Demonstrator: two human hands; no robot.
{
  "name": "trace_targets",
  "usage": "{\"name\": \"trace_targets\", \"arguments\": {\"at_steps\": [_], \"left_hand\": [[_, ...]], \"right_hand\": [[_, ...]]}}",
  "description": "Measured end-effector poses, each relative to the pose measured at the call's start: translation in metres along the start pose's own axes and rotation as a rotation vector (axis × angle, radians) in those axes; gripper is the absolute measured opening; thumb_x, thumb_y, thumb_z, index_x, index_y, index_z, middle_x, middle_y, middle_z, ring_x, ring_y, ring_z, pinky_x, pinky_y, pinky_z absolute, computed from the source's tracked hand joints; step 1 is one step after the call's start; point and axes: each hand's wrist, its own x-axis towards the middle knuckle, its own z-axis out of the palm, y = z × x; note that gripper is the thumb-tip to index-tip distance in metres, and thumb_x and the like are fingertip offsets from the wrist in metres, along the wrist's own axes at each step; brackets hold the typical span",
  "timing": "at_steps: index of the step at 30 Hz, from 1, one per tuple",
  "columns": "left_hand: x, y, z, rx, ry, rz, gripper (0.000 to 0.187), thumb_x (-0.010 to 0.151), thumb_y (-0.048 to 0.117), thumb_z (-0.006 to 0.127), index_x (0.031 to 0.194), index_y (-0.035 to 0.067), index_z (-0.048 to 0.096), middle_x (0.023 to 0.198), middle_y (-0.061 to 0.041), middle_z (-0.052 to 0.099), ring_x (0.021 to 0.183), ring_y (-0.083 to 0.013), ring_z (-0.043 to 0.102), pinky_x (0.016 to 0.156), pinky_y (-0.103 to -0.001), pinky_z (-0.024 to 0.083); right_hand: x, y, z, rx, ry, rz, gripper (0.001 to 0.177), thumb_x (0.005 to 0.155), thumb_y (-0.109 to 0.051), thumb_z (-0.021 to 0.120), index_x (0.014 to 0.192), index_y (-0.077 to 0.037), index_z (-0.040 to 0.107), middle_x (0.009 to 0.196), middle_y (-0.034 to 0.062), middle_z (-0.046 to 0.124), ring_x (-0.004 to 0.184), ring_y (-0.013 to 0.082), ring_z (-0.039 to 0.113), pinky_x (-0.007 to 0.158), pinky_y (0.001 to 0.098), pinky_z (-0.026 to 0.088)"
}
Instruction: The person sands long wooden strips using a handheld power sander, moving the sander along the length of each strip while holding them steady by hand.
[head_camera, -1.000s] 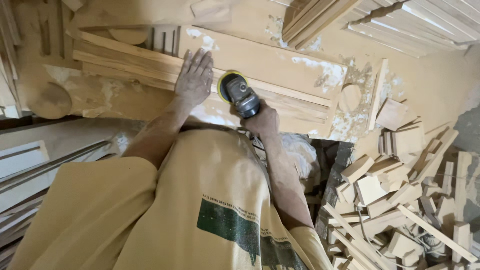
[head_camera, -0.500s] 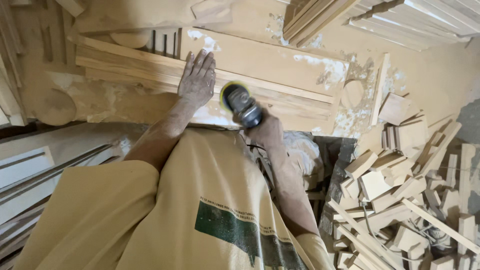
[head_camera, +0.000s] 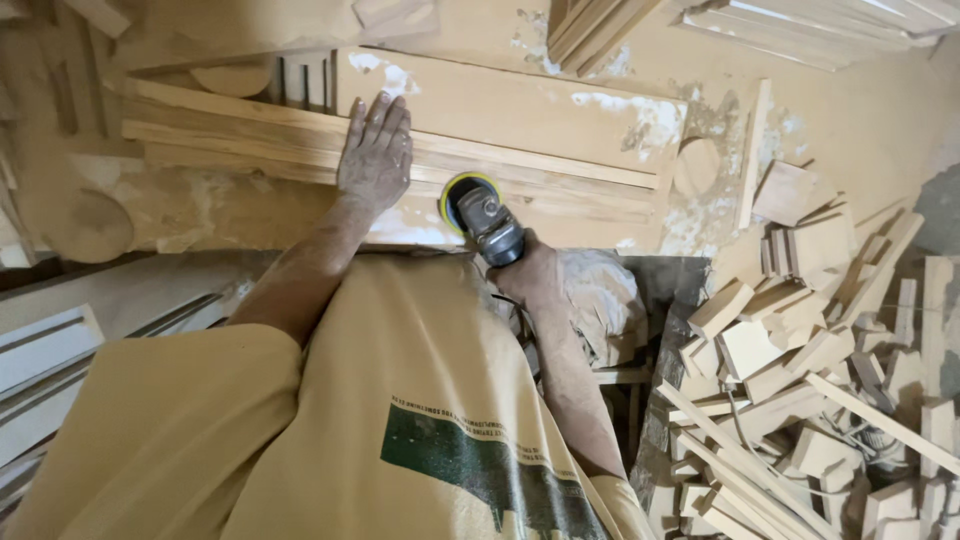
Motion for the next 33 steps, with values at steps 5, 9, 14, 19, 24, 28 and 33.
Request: {"name": "trace_targets", "arguments": {"at_steps": [5, 9, 14, 19, 24, 28, 33], "left_hand": [[0.000, 0.000, 0.007, 0.025, -0.148, -0.035, 0.059, 0.116, 0.034, 0.026, 0.166, 0.006, 0.038, 0.179, -0.004, 0.027, 0.167, -0.0280, 0.010, 0.136, -0.054, -0.010], [0.003, 0.001, 0.004, 0.058, -0.179, -0.050, 0.060, 0.116, 0.037, 0.025, 0.168, 0.009, 0.035, 0.179, -0.002, 0.025, 0.167, -0.0267, 0.008, 0.135, -0.054, -0.011], [-0.001, 0.000, 0.006, 0.050, -0.096, -0.036, 0.058, 0.118, 0.036, 0.027, 0.167, 0.008, 0.040, 0.178, -0.002, 0.032, 0.167, -0.0264, 0.013, 0.137, -0.052, -0.009], [-0.004, 0.001, -0.019, 0.029, 0.152, 0.007, 0.048, 0.117, 0.029, 0.046, 0.156, 0.005, 0.061, 0.168, -0.006, 0.052, 0.162, -0.0268, 0.034, 0.138, -0.051, 0.010], [-0.002, 0.006, -0.014, 0.042, 0.211, -0.022, 0.046, 0.113, 0.027, 0.050, 0.153, 0.006, 0.060, 0.165, -0.011, 0.052, 0.161, -0.0274, 0.034, 0.136, -0.052, 0.014], [-0.002, 0.005, -0.011, 0.038, 0.211, -0.023, 0.048, 0.111, 0.027, 0.050, 0.153, 0.007, 0.060, 0.165, -0.010, 0.053, 0.160, -0.0275, 0.035, 0.137, -0.052, 0.014], [0.003, 0.005, -0.028, -0.042, 0.211, -0.006, 0.049, 0.107, 0.025, 0.057, 0.151, 0.004, 0.063, 0.161, -0.012, 0.058, 0.158, -0.0278, 0.041, 0.135, -0.051, 0.018]], "right_hand": [[-0.030, 0.003, -0.072, 0.137, -0.279, 0.422, 0.076, 0.076, -0.007, 0.079, 0.147, -0.022, 0.057, 0.131, 0.0093, 0.076, 0.111, 0.0225, 0.077, 0.095, 0.0357, 0.067], [-0.017, 0.033, -0.078, -0.023, 0.024, 0.377, 0.075, 0.063, -0.032, 0.095, 0.133, -0.022, 0.070, 0.121, 0.0079, 0.078, 0.117, 0.0218, 0.069, 0.104, 0.0346, 0.053], [-0.004, -0.008, -0.046, 0.123, -0.111, 0.234, 0.071, 0.067, -0.026, 0.085, 0.136, -0.022, 0.070, 0.118, 0.0077, 0.081, 0.104, 0.0243, 0.079, 0.092, 0.0360, 0.065], [0.003, -0.013, -0.038, 0.044, -0.112, 0.141, 0.069, 0.062, -0.052, 0.082, 0.124, -0.022, 0.071, 0.109, 0.0109, 0.081, 0.106, 0.0331, 0.076, 0.089, 0.0408, 0.059], [0.027, 0.088, -0.047, 0.027, -0.052, 0.397, 0.074, 0.059, -0.039, 0.090, 0.129, -0.021, 0.074, 0.117, 0.0114, 0.080, 0.120, 0.0332, 0.072, 0.105, 0.0460, 0.057], [0.025, 0.048, -0.083, 0.016, -0.039, 0.379, 0.071, 0.066, -0.041, 0.086, 0.132, -0.015, 0.072, 0.120, 0.0154, 0.078, 0.122, 0.0354, 0.071, 0.106, 0.0482, 0.055], [0.011, -0.059, -0.083, 0.154, -0.101, 0.281, 0.070, 0.064, -0.039, 0.083, 0.131, -0.021, 0.073, 0.120, 0.0113, 0.080, 0.124, 0.0345, 0.071, 0.107, 0.0485, 0.057]]}}
